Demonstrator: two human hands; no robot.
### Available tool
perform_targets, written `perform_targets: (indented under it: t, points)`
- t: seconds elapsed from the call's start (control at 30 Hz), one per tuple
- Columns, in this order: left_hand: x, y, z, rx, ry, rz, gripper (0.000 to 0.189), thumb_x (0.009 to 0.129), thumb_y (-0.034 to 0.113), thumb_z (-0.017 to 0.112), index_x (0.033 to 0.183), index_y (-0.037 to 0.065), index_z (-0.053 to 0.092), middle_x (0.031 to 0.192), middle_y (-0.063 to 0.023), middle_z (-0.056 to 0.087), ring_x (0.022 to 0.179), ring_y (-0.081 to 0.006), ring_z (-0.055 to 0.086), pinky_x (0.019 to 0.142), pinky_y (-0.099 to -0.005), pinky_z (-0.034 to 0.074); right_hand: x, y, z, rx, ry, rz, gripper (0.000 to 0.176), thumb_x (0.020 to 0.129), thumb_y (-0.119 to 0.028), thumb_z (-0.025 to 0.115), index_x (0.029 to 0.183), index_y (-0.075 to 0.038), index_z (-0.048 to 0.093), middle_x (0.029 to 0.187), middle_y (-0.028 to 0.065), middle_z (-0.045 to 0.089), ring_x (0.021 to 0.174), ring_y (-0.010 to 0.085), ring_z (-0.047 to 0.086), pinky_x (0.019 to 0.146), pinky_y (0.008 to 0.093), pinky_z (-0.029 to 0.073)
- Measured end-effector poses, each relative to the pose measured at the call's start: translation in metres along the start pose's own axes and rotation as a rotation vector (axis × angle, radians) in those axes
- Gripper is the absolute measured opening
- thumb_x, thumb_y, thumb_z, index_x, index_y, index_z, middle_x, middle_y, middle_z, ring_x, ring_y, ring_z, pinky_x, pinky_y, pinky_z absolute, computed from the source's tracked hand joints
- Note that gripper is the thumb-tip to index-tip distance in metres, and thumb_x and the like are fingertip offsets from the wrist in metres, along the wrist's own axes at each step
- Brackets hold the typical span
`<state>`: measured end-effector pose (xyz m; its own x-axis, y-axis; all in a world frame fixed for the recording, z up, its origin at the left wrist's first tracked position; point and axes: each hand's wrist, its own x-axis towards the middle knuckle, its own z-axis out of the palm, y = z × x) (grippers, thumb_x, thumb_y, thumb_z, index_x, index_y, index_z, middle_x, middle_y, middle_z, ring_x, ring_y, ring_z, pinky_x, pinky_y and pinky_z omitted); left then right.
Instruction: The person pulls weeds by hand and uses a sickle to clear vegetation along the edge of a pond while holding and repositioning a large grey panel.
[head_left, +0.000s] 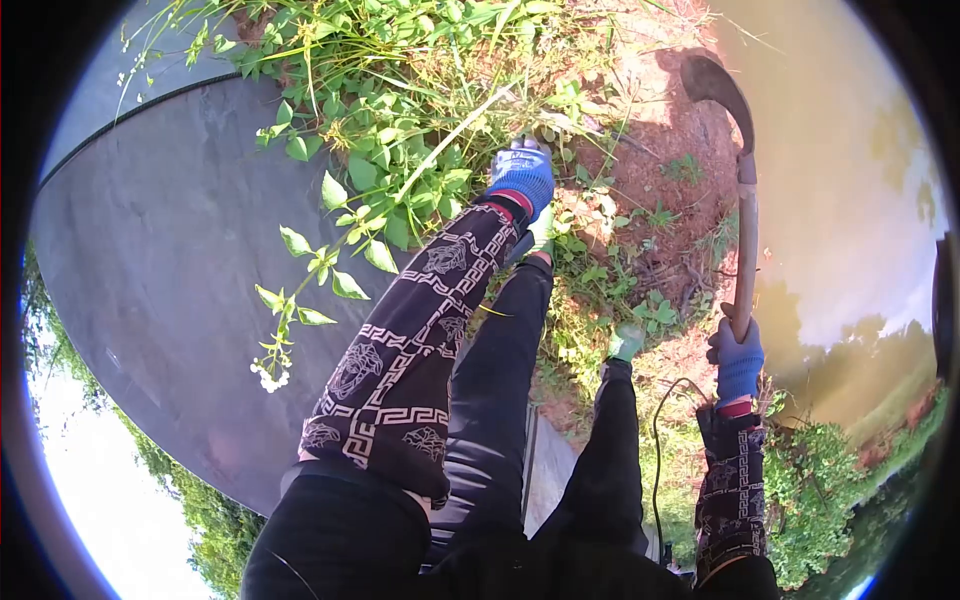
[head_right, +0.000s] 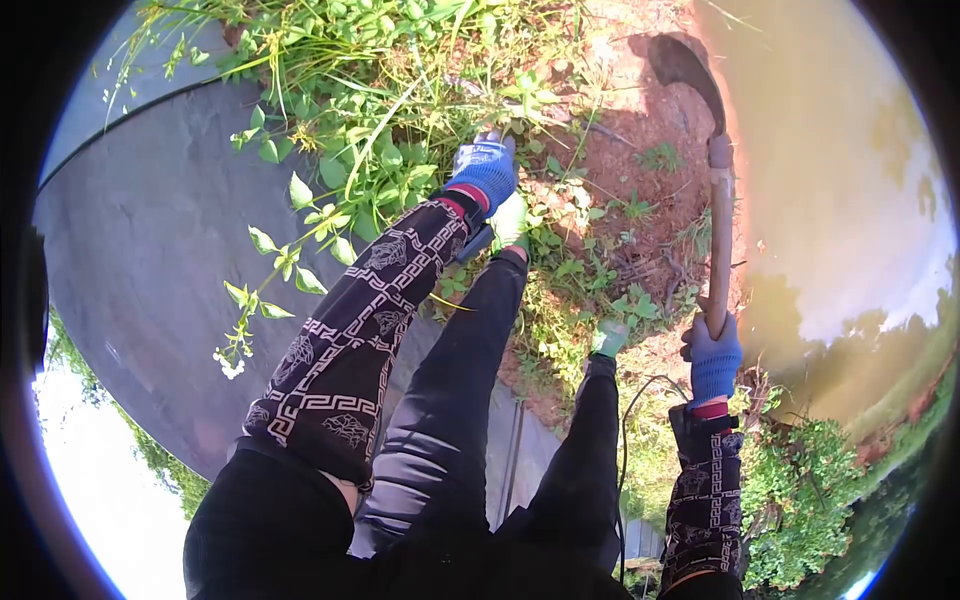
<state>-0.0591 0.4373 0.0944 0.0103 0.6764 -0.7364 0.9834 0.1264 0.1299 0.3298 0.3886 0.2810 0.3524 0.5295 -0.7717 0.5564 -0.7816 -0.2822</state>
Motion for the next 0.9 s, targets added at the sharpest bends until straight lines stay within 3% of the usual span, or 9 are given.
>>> perform_targets:
  t: [0.07, 0.2, 0.27, 0.33, 0.4, 0.6, 0.67, 0.73, 0.9]
  points:
    - [0.014, 0.001, 0.000, 0.040, 0.115, -0.018, 0.036, 0.090, 0.022, 0.056, 0.122, 0.007, 0.061, 0.126, -0.0151, 0.062, 0.112, -0.0308, 0.064, 0.089, -0.0470, 0.051, -0.021, -0.016, 0.006, 0.184, 0.010, 0.042, 0.024, 0.093, -0.013, 0.058, 0.116, -0.005, 0.064, 0.066, 0.0016, 0.056, 0.051, 0.0069, 0.053, 0.043, 0.0228, 0.044]
    - [0.046, -0.008, -0.008, 0.112, -0.174, -0.036, 0.036, 0.094, 0.020, 0.049, 0.124, 0.003, 0.059, 0.115, -0.0167, 0.068, 0.103, -0.0308, 0.068, 0.086, -0.0440, 0.052, -0.041, -0.011, 0.021, 0.277, -0.056, 0.074, 0.025, 0.092, -0.012, 0.060, 0.115, -0.002, 0.063, 0.065, 0.0024, 0.057, 0.050, 0.0086, 0.053, 0.044, 0.0232, 0.046]
    - [0.060, -0.019, 0.007, -0.182, 0.025, -0.250, 0.033, 0.094, 0.023, 0.049, 0.116, 0.003, 0.065, 0.107, -0.0164, 0.070, 0.099, -0.0302, 0.070, 0.080, -0.0458, 0.053, -0.049, -0.008, 0.031, 0.263, -0.110, 0.091, 0.025, 0.092, -0.011, 0.061, 0.115, -0.001, 0.063, 0.065, 0.0024, 0.057, 0.051, 0.0087, 0.055, 0.044, 0.0232, 0.047]
    - [0.072, -0.034, 0.009, 0.151, -0.083, -0.103, 0.038, 0.097, 0.028, 0.046, 0.119, 0.002, 0.064, 0.110, -0.0174, 0.069, 0.103, -0.0329, 0.068, 0.082, -0.0474, 0.053, -0.053, -0.004, 0.040, 0.187, -0.156, 0.132, 0.025, 0.092, -0.010, 0.062, 0.114, -0.001, 0.063, 0.066, 0.0028, 0.059, 0.052, 0.0090, 0.057, 0.045, 0.0234, 0.048]
    - [0.086, -0.053, 0.016, -0.016, 0.010, -0.329, 0.045, 0.098, 0.036, 0.045, 0.121, 0.002, 0.063, 0.112, -0.0188, 0.068, 0.108, -0.0339, 0.066, 0.085, -0.0477, 0.053, -0.058, -0.002, 0.048, 0.167, -0.188, 0.140, 0.024, 0.091, -0.011, 0.062, 0.114, -0.003, 0.064, 0.068, 0.0031, 0.061, 0.053, 0.0087, 0.058, 0.046, 0.0235, 0.050]
    - [0.097, -0.080, 0.041, -0.210, -0.104, -0.290, 0.047, 0.094, 0.045, 0.050, 0.115, 0.007, 0.070, 0.116, -0.0179, 0.068, 0.108, -0.0337, 0.066, 0.091, -0.0448, 0.052, -0.034, -0.012, 0.081, -0.095, -0.268, -0.033, 0.030, 0.090, -0.016, 0.066, 0.116, -0.002, 0.063, 0.073, 0.0076, 0.066, 0.057, 0.0102, 0.065, 0.049, 0.0255, 0.052]
    - [0.097, -0.083, 0.047, -0.264, -0.003, -0.313, 0.059, 0.093, 0.056, 0.049, 0.110, 0.004, 0.070, 0.111, -0.0206, 0.069, 0.105, -0.0364, 0.066, 0.091, -0.0456, 0.052, -0.014, -0.025, 0.096, -0.189, -0.281, -0.019, 0.035, 0.087, -0.022, 0.069, 0.115, -0.002, 0.061, 0.080, 0.0130, 0.069, 0.065, 0.0194, 0.070, 0.057, 0.0337, 0.055]
    - [0.088, -0.081, 0.033, -0.331, -0.015, -0.358, 0.062, 0.091, 0.059, 0.050, 0.113, 0.005, 0.070, 0.114, -0.0204, 0.068, 0.106, -0.0368, 0.066, 0.091, -0.0446, 0.052, 0.014, -0.020, 0.121, -0.419, -0.167, -0.360, 0.039, 0.087, -0.031, 0.069, 0.114, -0.004, 0.061, 0.090, 0.0183, 0.070, 0.079, 0.0326, 0.071, 0.070, 0.0422, 0.055]
    - [0.078, -0.072, 0.015, -0.477, -0.082, -0.409, 0.049, 0.088, 0.046, 0.057, 0.114, 0.006, 0.069, 0.115, -0.0210, 0.067, 0.109, -0.0375, 0.064, 0.092, -0.0446, 0.051, 0.037, -0.073, 0.150, -0.665, -0.214, -0.346, 0.041, 0.088, -0.038, 0.065, 0.115, -0.008, 0.061, 0.095, 0.0214, 0.069, 0.089, 0.0416, 0.066, 0.078, 0.0471, 0.052]
